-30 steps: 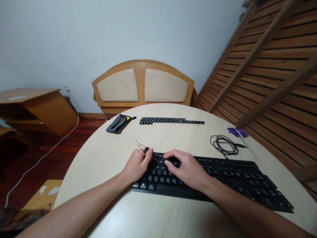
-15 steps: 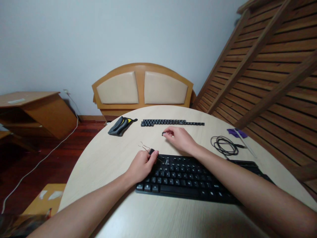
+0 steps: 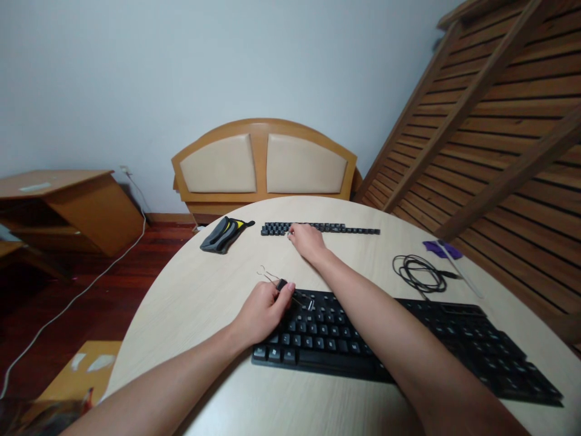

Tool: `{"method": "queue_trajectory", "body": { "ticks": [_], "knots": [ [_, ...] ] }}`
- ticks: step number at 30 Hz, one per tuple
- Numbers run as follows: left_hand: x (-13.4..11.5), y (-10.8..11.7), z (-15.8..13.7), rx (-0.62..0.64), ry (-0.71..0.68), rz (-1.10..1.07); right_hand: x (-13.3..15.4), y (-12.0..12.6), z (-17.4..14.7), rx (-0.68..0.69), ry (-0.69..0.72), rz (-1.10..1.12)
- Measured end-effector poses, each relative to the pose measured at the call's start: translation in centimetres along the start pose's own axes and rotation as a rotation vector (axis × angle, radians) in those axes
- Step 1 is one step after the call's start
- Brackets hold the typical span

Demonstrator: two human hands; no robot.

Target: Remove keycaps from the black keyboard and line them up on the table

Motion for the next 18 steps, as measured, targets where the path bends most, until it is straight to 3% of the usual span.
{"method": "queue_trajectory", "body": {
  "ticks": [18],
  "knots": [
    [0.1,-0.2,-0.1,0.004,0.002,0.012,0.0,-1.9,0.9,-0.064,0.004,0.054]
  ]
}}
Point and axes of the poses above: each hand's wrist, its own z-axis towards the middle knuckle, its own y-axis out of the back of the hand, x = y × z, the point moved 2 cm from there along z, towards the middle knuckle, and after that the axes turned 15 degrees about -y, right-handed, at the moved point
